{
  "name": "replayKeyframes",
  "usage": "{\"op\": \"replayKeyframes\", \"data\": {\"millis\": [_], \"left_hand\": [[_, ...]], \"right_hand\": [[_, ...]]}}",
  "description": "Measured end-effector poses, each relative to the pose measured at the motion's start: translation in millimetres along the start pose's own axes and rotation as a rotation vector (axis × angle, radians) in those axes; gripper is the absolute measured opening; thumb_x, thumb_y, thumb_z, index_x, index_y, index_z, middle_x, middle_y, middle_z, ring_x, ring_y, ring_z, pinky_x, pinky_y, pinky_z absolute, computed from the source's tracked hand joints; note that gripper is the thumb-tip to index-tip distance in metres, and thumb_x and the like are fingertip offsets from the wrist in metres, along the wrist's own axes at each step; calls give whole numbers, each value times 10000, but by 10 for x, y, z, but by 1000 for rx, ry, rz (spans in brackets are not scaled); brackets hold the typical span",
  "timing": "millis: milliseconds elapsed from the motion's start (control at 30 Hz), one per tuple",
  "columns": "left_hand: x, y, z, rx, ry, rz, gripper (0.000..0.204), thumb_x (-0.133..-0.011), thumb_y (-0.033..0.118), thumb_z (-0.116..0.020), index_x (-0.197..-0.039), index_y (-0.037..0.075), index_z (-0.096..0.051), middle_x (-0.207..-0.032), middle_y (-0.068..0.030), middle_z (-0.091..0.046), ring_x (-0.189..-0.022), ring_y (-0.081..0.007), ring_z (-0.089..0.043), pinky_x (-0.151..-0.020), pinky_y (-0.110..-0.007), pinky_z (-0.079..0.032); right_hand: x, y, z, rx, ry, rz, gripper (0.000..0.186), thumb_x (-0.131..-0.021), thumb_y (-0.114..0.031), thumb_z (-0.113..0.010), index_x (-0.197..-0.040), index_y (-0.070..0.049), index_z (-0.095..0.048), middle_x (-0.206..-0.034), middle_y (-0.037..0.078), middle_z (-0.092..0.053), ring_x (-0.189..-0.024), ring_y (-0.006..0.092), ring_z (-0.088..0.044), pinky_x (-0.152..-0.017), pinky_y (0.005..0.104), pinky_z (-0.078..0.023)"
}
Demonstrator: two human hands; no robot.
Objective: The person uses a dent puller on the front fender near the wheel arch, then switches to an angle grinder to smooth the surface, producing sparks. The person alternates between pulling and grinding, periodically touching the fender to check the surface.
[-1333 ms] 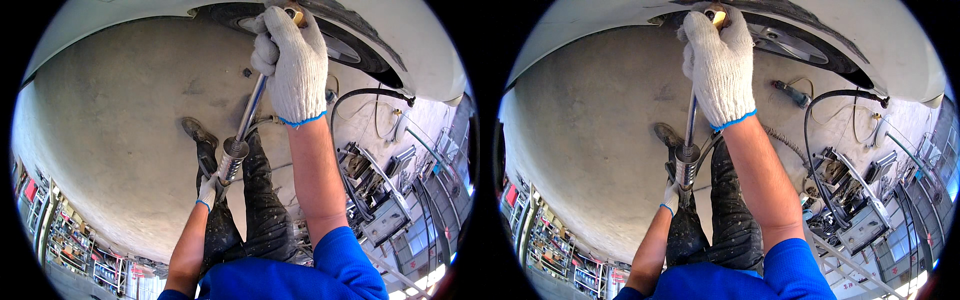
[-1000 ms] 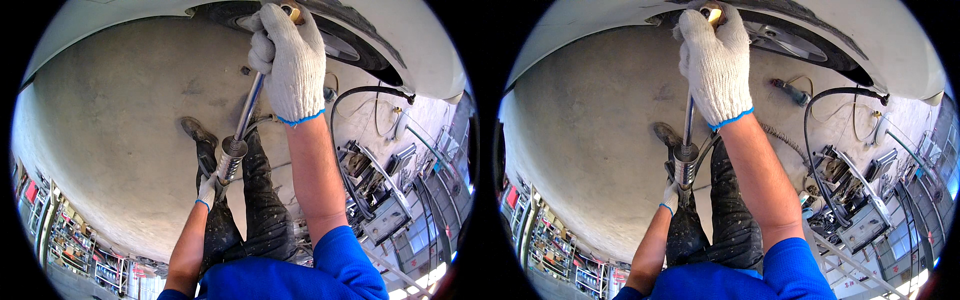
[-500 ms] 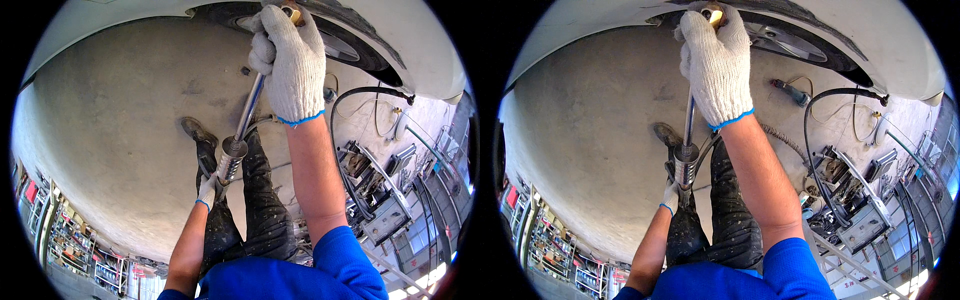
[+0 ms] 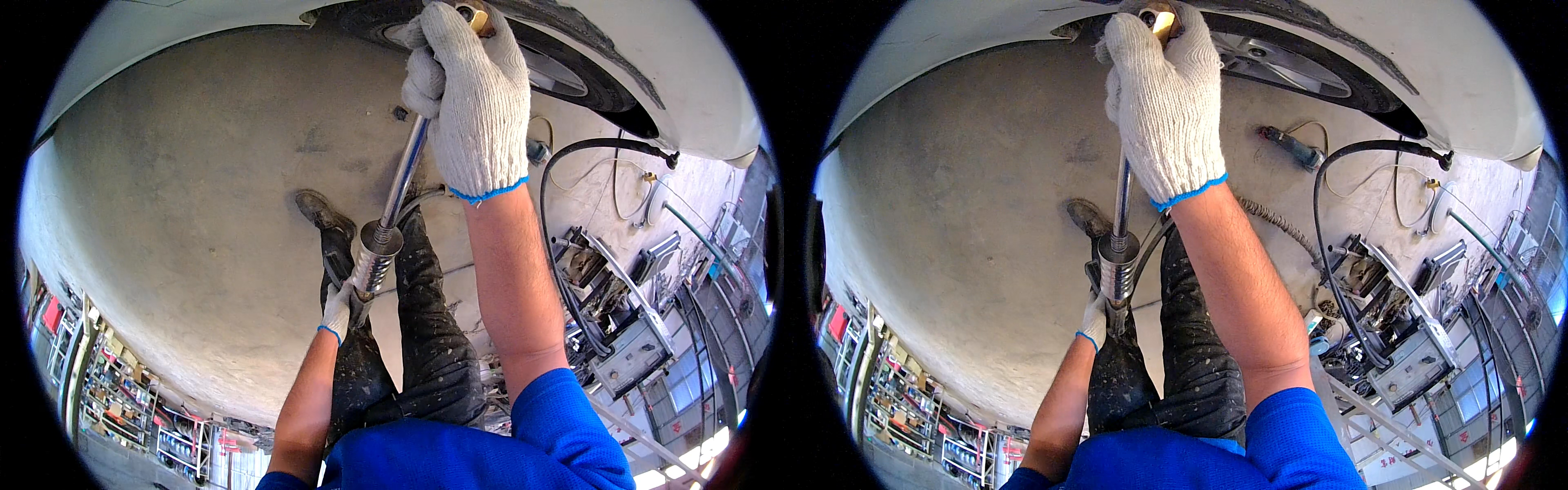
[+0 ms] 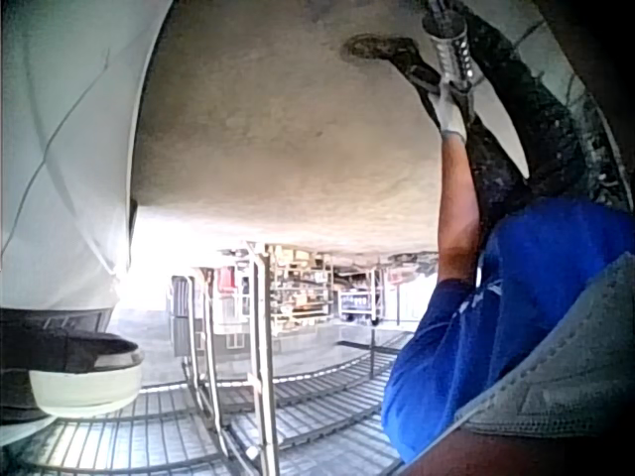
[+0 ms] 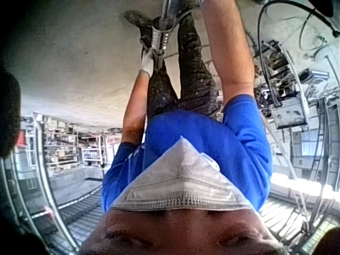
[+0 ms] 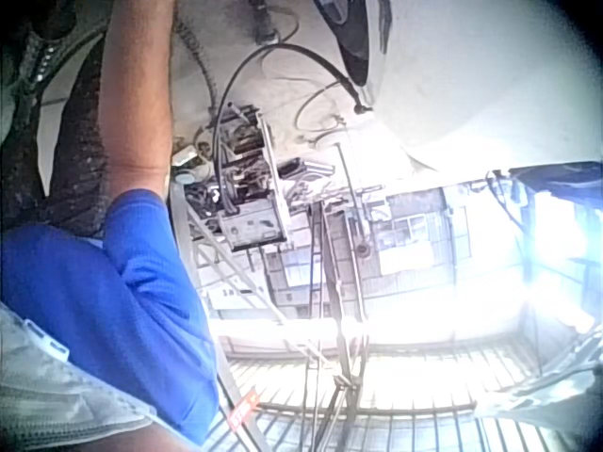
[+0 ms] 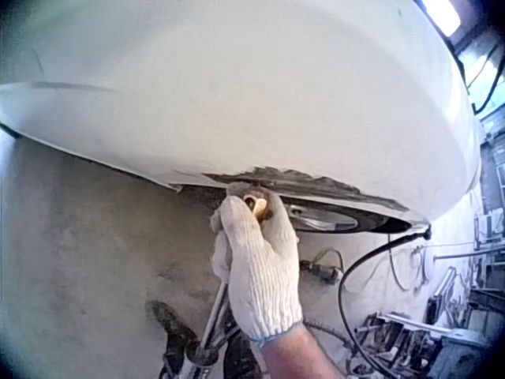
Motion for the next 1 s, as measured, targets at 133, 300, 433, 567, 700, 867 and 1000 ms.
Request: {"op": "replayKeyframes", "data": {"millis": [133, 300, 433, 567, 700, 867, 1000], "left_hand": [[-77, -65, 67, -13, -12, 24, 424, -1027, 270, -611, -1340, 9, -494, -1226, -115, -631, -1094, -207, -623, -940, -358, -516], [-104, -97, 100, -7, -20, 56, 408, -1021, 268, -624, -1319, 16, -505, -1209, -104, -635, -1071, -200, -628, -928, -352, -518], [-90, -100, 77, 27, -14, 48, 400, -1010, 267, -642, -1303, 27, -513, -1181, -94, -637, -1048, -191, -631, -921, -351, -521], [-84, -91, 73, 29, -17, 64, 395, -1002, 266, -651, -1287, 28, -517, -1140, -77, -635, -1037, -184, -630, -913, -346, -523], [-85, -65, 73, 28, -30, 68, 411, -1002, 272, -654, -1297, 24, -513, -1134, -73, -634, -1030, -181, -630, -907, -340, -524], [-60, 27, 77, -28, -8, -17, 553, -992, 334, -676, -1374, -15, -478, -1214, -109, -635, -1072, -203, -635, -938, -341, -520], [-5, 129, 47, -38, 19, 14, 667, -980, 396, -689, -1411, -52, -447, -1270, -134, -627, -1130, -221, -629, -971, -342, -511]], "right_hand": [[-7, -4, -5, -5, 0, 0, 178, -990, -172, -665, -1090, -65, -565, -876, 51, -646, -620, 75, -541, -512, 241, -432], [-12, -1, -15, -4, -2, -4, 182, -988, -176, -667, -1090, -65, -563, -875, 50, -647, -623, 76, -550, -514, 241, -440], [-11, -8, -16, -2, 0, -4, 186, -987, -178, -668, -1090, -65, -562, -874, 50, -647, -625, 77, -557, -516, 241, -446], [-10, -12, -17, 4, -2, -5, 189, -986, -181, -669, -1090, -66, -561, -873, 50, -648, -628, 77, -563, -519, 241, -452], [-25, -29, -21, 8, -7, -8, 192, -985, -183, -671, -1090, -66, -559, -872, 49, -649, -630, 78, -570, -521, 241, -458], [-51, -63, -43, 29, -23, -14, 197, -984, -186, -672, -1090, -66, -558, -871, 49, -649, -633, 79, -579, -523, 241, -465], [187, 112, -13, 153, 29, -111, 185, -977, -178, -680, -1075, -58, -578, -869, 47, -659, -702, 91, -616, -600, 264, -507]]}}
Point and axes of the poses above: each hand's wrist, its own x-axis away from the middle knuckle, its own z-axis out of the back of the hand, y = z × x, the point moved 5 cm from there along -x, towards the middle knuckle
